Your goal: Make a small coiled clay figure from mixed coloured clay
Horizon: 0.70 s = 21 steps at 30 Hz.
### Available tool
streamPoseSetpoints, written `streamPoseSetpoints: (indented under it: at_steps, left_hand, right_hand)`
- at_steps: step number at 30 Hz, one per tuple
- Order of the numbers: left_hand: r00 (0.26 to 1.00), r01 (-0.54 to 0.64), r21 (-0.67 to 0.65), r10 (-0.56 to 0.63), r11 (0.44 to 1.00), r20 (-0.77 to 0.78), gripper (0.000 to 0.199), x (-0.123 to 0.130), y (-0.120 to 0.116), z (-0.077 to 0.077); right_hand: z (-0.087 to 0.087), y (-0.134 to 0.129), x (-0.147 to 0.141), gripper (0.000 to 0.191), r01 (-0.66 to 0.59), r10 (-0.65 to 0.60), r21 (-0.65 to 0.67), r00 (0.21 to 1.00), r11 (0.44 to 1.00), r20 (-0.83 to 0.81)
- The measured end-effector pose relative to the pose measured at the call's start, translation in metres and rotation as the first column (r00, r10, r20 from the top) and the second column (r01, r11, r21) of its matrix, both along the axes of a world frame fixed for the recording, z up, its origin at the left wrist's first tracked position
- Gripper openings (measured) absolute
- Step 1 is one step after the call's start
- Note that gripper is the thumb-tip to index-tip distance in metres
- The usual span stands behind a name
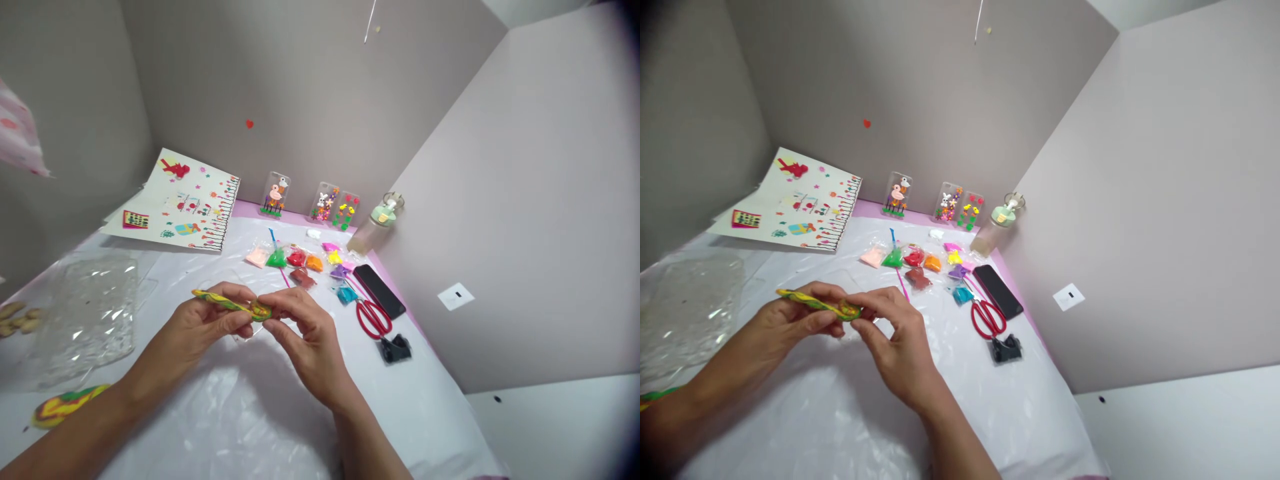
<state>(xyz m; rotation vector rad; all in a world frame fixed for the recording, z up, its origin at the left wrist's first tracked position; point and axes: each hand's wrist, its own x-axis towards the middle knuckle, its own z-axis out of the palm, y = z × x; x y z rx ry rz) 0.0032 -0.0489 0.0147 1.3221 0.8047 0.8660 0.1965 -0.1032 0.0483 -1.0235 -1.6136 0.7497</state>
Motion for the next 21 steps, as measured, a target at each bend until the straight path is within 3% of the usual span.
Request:
streamPoseSetpoints:
  at_steps: [4, 11, 15, 21]
  left_hand:
    - [1.000, 0.008, 0.054, -0.007, 0.999, -0.021, 0.016, 0.002, -0.002, 0.004]
    - [1.000, -0.024, 0.035, 0.024, 0.999, 0.008, 0.019, 0.008, -0.007, 0.007]
    - [0.999, -0.012, -0.067, 0.015, 0.998, 0.046, 0.020, 0.003, -0.004, 0.000]
    - [1.000, -0.010, -0.037, 0.010, 0.999, -0.012, 0.025, 0.001, 0.000, -0.001]
  right_hand:
    - [-0.001, 0.000, -0.001, 0.035, -0.029, 0.029, 0.000, 0.999, 1.000, -0.023]
    - [-0.008, 0.002, -0.006, 0.028, 0.016, -0.055, 0.225, 0.984, 0.974, 0.171]
    - [-0.009, 0.001, -0.005, 0.033, 0.016, -0.052, 0.206, 0.984, 0.978, 0.169]
    - [-0.007, 0.002, -0.001, 0.033, -0.044, 0.030, 0.089, 0.988, 0.995, 0.150]
